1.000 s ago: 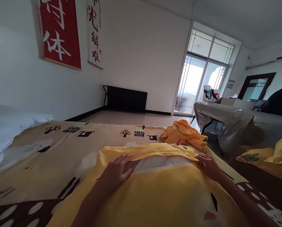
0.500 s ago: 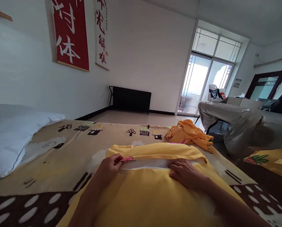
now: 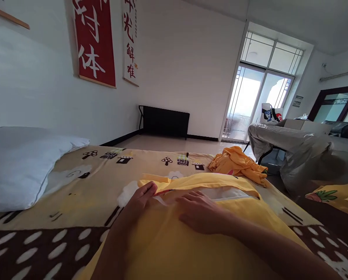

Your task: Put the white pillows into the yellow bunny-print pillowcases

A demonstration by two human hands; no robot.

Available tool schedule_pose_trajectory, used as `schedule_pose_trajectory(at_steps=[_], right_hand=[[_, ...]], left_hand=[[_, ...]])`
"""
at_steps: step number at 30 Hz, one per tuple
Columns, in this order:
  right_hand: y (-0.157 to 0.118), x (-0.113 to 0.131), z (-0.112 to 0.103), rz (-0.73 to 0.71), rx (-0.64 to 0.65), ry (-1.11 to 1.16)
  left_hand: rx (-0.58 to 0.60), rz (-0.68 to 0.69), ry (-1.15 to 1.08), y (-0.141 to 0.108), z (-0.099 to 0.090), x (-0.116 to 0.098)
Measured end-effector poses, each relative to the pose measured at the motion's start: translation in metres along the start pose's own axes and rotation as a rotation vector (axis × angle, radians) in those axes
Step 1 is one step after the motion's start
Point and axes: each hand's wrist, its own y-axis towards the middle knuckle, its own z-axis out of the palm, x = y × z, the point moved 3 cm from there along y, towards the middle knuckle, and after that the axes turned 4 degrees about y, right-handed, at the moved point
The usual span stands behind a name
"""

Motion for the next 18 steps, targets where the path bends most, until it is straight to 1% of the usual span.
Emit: schedule_pose_trajectory(at_steps=[2,5,9,11,13,15,16,18], right_hand=[[0.018,0.005,0.009,-0.005,-0.013,0.063],[0.040,0.004,0.024,0.015,-0.007,0.149],[0.052,0.004,0.035,0.085,-0.057,0.187],[0.051,0.006,0.036,0.060,-0.068,0.175],[0.048,0.008,0.035,-0.021,-0.056,0.177],[0.040,0.007,0.031,-0.094,-0.038,0.173],[0.034,0.005,0.028,-0.106,-0.034,0.160],[0.020,-0.003,0.022,-0.104,-0.011,0.121]], left_hand=[[-0.009,0.032,-0.019,0.000,-0.001,0.000],[0.000,0.075,-0.017,0.000,-0.001,-0.002],[0.016,0.107,0.021,-0.001,-0.002,-0.005],[0.025,0.115,0.041,-0.001,-0.003,-0.006],[0.017,0.130,0.082,-0.001,-0.004,-0.007],[-0.011,0.142,0.169,0.000,-0.005,-0.008],[-0.017,0.141,0.221,0.000,-0.005,-0.008],[0.032,0.125,0.327,0.000,-0.003,-0.008]])
